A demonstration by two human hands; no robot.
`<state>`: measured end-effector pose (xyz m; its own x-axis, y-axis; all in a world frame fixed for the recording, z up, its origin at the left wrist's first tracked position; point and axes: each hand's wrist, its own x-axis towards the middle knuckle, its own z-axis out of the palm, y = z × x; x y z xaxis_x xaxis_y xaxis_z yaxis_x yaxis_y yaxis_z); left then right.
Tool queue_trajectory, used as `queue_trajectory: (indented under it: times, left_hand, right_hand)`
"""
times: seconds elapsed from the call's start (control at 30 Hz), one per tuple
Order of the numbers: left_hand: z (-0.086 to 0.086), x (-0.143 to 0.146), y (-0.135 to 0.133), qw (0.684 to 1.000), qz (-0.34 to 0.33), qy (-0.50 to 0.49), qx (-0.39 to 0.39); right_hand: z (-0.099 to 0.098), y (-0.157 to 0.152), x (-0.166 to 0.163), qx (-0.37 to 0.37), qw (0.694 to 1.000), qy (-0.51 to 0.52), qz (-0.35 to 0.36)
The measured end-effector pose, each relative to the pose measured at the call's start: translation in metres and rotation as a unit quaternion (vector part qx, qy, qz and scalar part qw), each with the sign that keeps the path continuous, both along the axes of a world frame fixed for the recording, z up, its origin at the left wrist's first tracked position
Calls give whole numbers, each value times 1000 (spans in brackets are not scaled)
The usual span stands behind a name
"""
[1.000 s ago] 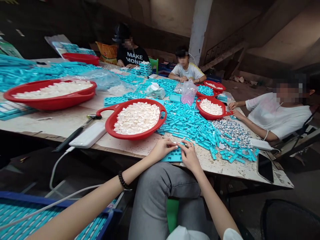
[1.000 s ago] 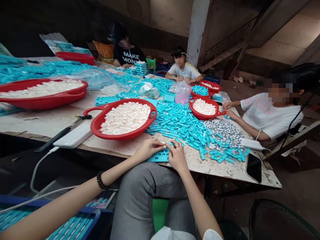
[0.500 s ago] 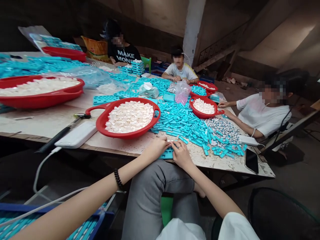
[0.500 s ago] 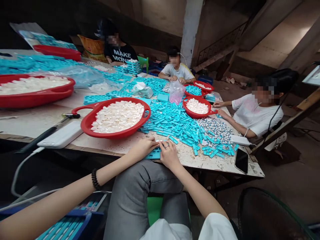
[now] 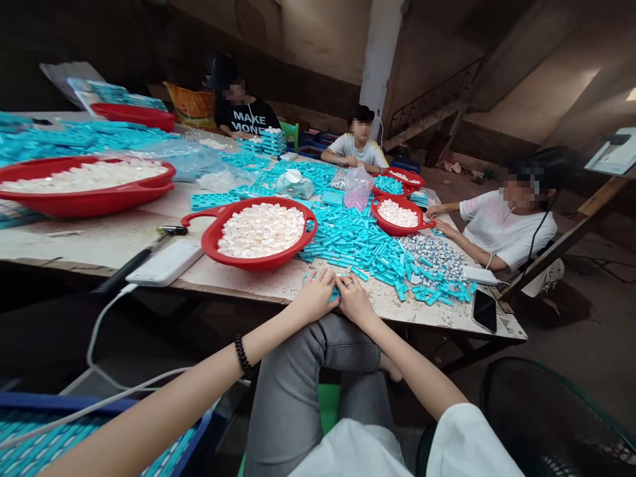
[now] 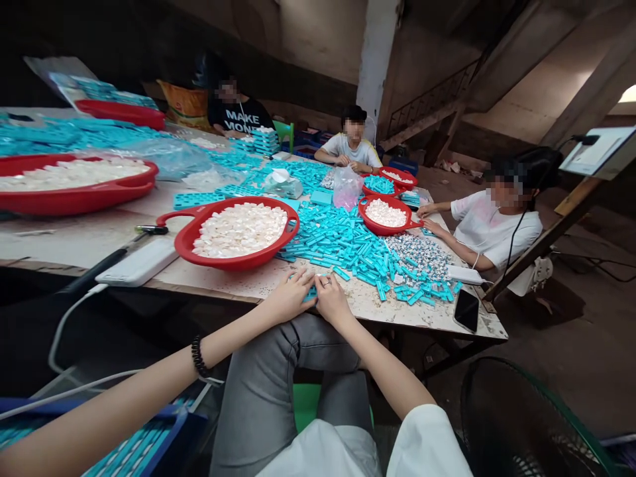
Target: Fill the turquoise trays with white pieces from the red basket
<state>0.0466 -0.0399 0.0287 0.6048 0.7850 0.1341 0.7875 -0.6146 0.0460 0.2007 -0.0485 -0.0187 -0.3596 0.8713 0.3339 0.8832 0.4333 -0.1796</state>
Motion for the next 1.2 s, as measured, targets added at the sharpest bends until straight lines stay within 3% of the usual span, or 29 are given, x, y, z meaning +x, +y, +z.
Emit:
queue_trajectory:
  times: [0.3, 0.63, 1.2]
  left_hand:
    - [-5, 0, 0, 997, -9, -10, -79]
    - [-13, 3, 2, 997, -1, -17, -73]
    - [5, 8, -2, 999, -19, 4, -45]
  right_hand:
    - [5, -2, -1, -29, 998, -40, -33]
    - [4, 2, -4, -20, 999, -43, -22]
    - [11, 16, -9, -10, 994, -102, 20]
